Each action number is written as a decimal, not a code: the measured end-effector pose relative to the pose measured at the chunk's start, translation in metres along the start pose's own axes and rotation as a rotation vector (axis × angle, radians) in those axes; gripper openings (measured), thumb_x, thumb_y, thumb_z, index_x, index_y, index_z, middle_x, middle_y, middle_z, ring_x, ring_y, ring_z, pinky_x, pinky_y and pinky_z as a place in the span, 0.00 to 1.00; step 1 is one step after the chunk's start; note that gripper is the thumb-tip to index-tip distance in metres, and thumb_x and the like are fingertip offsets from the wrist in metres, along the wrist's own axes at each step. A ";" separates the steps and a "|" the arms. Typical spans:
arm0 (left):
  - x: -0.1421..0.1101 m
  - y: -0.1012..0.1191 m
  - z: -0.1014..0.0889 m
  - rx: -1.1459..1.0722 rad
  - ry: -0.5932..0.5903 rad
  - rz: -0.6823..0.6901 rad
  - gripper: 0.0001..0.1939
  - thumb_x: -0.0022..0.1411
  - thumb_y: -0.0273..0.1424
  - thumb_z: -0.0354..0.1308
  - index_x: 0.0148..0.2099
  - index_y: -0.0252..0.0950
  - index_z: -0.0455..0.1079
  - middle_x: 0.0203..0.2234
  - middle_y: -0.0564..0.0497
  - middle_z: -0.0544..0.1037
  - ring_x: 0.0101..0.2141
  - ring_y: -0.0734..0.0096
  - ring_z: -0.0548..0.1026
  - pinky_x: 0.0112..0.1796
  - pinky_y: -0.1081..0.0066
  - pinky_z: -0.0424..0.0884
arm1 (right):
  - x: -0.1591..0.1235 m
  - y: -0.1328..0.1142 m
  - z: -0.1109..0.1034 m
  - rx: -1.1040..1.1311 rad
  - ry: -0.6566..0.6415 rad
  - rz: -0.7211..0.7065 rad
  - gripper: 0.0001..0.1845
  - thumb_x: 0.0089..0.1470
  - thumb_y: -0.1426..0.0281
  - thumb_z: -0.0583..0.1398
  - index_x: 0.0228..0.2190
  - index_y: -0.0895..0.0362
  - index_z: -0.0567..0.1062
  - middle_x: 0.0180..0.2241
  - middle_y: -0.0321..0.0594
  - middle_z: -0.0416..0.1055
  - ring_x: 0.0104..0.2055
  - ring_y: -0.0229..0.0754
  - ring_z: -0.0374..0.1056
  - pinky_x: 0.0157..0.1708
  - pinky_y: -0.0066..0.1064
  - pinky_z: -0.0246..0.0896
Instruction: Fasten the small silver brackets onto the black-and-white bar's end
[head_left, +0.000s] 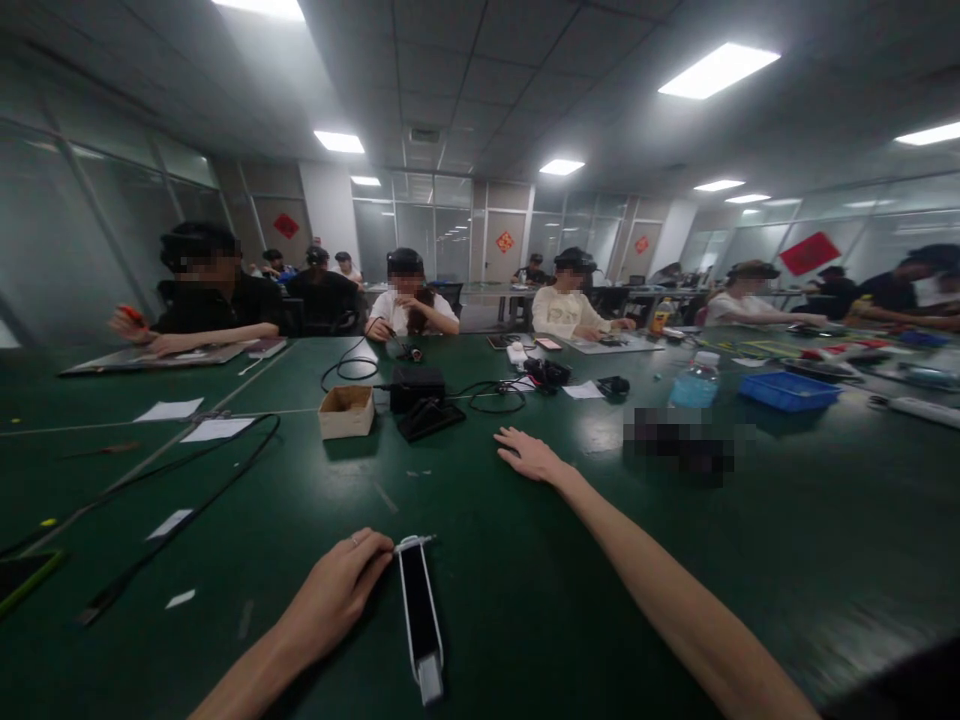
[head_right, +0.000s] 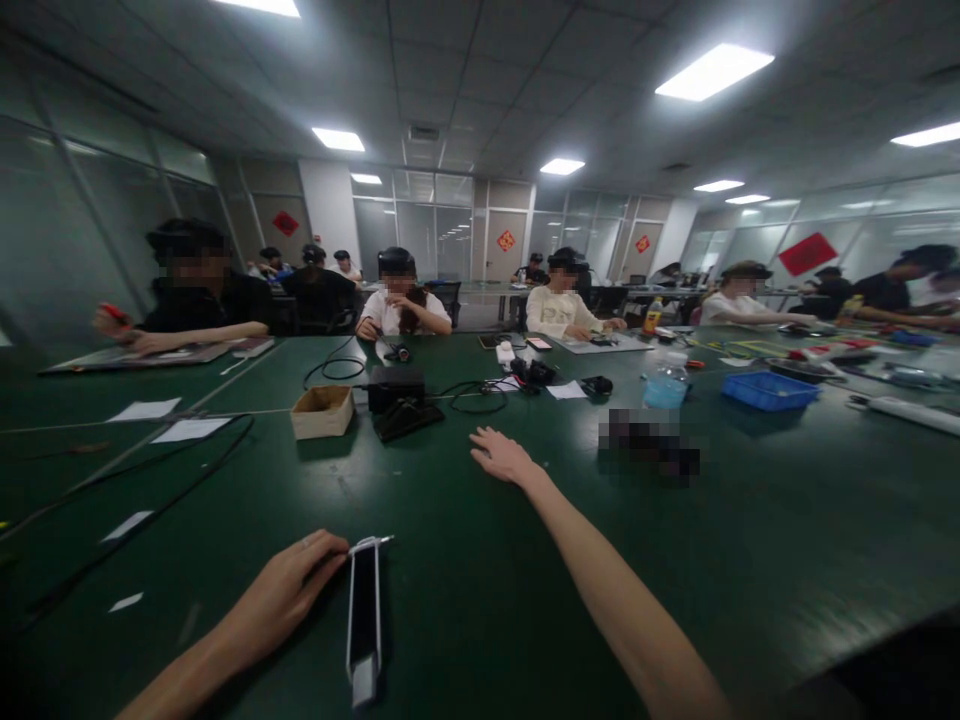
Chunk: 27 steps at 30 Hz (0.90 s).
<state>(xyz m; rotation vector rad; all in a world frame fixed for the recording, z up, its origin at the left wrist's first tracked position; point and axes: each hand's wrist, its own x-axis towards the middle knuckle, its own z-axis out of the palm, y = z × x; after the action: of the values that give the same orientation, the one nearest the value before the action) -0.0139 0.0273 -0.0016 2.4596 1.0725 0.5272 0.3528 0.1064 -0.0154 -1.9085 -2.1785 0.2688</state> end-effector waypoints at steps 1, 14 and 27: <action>0.001 -0.001 0.000 0.001 0.000 0.005 0.13 0.66 0.33 0.42 0.41 0.39 0.68 0.35 0.49 0.74 0.35 0.65 0.72 0.37 0.67 0.69 | -0.003 -0.003 0.000 0.000 0.006 0.004 0.28 0.61 0.56 0.46 0.60 0.52 0.57 0.64 0.40 0.47 0.65 0.47 0.41 0.60 0.47 0.41; 0.003 0.002 -0.005 0.013 0.002 0.020 0.13 0.64 0.35 0.44 0.40 0.39 0.70 0.34 0.49 0.76 0.35 0.63 0.74 0.37 0.67 0.71 | -0.052 -0.059 0.010 -0.088 0.090 0.042 0.28 0.62 0.59 0.45 0.56 0.62 0.63 0.60 0.49 0.55 0.61 0.49 0.53 0.57 0.41 0.51; 0.003 0.002 -0.005 0.021 -0.001 0.031 0.15 0.65 0.36 0.43 0.41 0.38 0.70 0.34 0.48 0.76 0.36 0.62 0.74 0.38 0.66 0.71 | -0.063 -0.076 -0.007 -0.226 0.170 0.013 0.16 0.60 0.76 0.47 0.44 0.62 0.72 0.43 0.50 0.72 0.44 0.45 0.69 0.44 0.34 0.63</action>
<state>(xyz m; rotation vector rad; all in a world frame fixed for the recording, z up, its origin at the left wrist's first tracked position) -0.0133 0.0289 0.0040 2.4985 1.0458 0.5262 0.2906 0.0336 0.0101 -1.9783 -2.1608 -0.1389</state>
